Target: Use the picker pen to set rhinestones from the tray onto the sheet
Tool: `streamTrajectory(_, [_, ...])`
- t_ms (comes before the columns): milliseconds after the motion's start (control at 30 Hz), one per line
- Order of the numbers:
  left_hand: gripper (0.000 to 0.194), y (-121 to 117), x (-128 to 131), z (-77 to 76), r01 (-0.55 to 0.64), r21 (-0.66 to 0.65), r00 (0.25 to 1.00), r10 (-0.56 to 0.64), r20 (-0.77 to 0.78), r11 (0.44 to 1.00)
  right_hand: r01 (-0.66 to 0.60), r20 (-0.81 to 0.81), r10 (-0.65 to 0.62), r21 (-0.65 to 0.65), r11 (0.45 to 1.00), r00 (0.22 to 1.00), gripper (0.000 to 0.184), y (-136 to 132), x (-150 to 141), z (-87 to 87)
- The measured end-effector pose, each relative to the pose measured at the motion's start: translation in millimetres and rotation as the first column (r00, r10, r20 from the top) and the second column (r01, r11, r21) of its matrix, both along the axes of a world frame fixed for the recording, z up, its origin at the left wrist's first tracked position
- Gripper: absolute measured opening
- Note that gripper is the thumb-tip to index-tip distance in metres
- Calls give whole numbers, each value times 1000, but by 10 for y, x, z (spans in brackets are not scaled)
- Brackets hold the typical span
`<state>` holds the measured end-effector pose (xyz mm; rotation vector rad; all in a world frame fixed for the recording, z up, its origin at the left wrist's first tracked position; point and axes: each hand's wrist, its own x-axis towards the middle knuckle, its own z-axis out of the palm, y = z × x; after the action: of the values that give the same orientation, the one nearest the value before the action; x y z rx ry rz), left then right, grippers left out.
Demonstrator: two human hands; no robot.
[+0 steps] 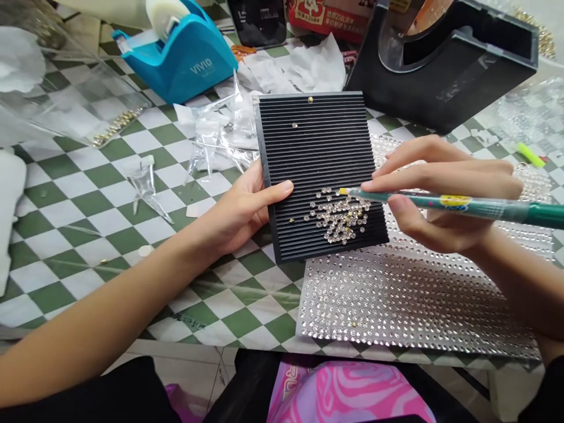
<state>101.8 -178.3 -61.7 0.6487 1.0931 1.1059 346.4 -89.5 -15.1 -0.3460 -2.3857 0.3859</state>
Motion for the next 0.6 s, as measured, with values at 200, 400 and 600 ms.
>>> streamTrajectory(200, [60, 8, 4, 2, 1, -3, 999, -1, 36, 1000, 24, 29, -24, -11, 1000, 999, 20, 26, 8, -53])
streamTrajectory(400, [60, 10, -9, -9, 7, 2, 999, -7, 39, 1000, 13, 32, -12, -33, 999, 999, 20, 38, 19, -60])
streamTrajectory(600, [57, 9, -24, -26, -7, 2, 1000, 7, -3, 1000, -7, 21, 8, -37, 999, 1000, 19, 56, 30, -62])
